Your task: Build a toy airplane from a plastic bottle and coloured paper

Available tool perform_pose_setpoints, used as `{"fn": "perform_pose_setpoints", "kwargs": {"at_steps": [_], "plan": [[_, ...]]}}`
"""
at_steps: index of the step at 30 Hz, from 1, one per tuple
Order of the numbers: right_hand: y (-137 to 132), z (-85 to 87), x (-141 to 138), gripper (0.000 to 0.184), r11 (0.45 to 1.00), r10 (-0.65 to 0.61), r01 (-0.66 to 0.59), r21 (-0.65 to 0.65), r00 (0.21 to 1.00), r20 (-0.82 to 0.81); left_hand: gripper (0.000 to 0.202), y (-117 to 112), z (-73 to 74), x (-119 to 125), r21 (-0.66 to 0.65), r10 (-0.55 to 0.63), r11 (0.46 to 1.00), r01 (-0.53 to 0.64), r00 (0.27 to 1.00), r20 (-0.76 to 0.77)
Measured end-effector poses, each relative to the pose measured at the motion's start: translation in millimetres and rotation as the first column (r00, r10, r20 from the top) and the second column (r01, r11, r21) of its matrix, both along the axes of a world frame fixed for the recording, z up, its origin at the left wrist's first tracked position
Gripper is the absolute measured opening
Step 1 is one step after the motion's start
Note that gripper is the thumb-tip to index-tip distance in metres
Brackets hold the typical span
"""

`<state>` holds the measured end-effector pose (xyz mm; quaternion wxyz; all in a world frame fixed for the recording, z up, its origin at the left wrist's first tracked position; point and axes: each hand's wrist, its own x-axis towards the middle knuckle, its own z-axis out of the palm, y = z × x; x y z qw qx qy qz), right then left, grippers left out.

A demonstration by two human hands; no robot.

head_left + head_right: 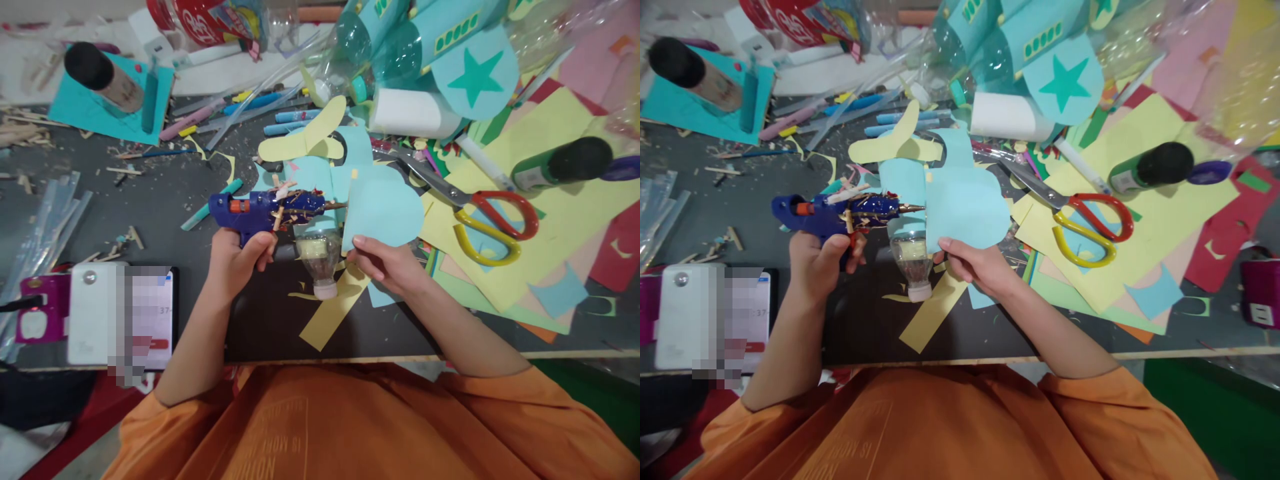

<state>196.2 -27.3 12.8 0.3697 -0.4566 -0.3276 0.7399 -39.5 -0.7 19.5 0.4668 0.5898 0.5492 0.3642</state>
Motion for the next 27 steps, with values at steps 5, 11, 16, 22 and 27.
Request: {"fn": "perform_pose_setpoints", "kwargs": {"at_steps": [5, 11, 16, 22, 27], "plan": [[-0.1, 1.0, -0.9, 0.051, 1.0, -0.012, 0.012, -0.023, 1.0, -0.001, 0.038, 0.1, -2.4, -0.8, -0.009, 0.021, 1.0, -0.02, 1.0, 0.019], [-0.5, 1.0, -0.9, 0.051, 1.0, -0.006, 0.006, -0.021, 1.0, -0.027, 0.035, 1.8, 3.0, 3.5, -0.024, 0.075, 0.997, -0.074, 0.995, 0.06], [-0.9, 1.0, -0.8, 0.047, 0.999, 0.015, -0.016, -0.029, 0.999, -0.029, 0.034, 1.5, 4.1, 3.6, -0.011, 0.092, 0.996, -0.092, 0.993, 0.073], [-0.3, 3.7, -1.3, 0.052, 0.999, 0.034, -0.035, -0.007, 0.999, -0.018, 0.029, 1.2, 4.2, 4.5, -0.007, 0.127, 0.992, -0.127, 0.985, 0.117], [-1.0, 2.3, -0.5, 0.05, 0.999, 0.043, -0.043, -0.016, 0.999, -0.004, 0.033, 1.6, 5.0, 5.0, -0.006, 0.12, 0.993, -0.12, 0.989, 0.084]]}}
